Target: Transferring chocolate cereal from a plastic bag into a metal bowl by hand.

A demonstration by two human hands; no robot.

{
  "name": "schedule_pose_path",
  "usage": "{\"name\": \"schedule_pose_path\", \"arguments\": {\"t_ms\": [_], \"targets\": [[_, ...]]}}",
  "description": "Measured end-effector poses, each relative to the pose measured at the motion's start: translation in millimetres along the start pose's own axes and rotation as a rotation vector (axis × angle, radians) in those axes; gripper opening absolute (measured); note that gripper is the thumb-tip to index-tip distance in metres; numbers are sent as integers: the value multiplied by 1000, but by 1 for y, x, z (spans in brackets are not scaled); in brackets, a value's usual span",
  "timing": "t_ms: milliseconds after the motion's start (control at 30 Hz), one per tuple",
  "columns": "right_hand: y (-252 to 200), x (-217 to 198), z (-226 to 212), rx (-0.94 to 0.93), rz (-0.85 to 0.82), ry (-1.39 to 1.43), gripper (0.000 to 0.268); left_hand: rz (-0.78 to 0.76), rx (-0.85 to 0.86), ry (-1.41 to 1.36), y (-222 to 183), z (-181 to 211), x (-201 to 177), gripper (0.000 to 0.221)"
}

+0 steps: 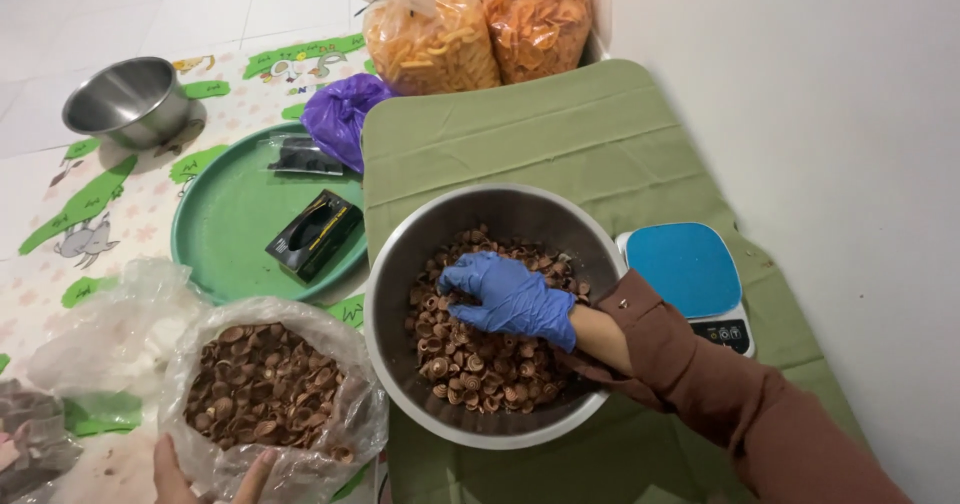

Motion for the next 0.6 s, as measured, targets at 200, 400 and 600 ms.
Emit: {"name": "schedule_pose_path", "arguments": {"t_ms": [200, 400, 600], "targets": [[2, -3, -1, -16, 76, 96, 21, -60, -105, 50, 0, 7, -9, 111], [18, -10, -20, -154, 58, 154, 24, -118, -367, -14, -18, 43, -28, 112], [85, 7, -118, -256, -355, 161, 26, -139, -301, 114, -17, 35, -32, 115]]}}
Point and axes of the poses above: each hand's wrist, its own y-axis towards the middle knuckle, its own x-axis out of the palm, z = x × y, the point moved 1 cm from there along y, towards the middle knuckle, and after that the axes turned 1 degree about -y, right-handed, at the moved point
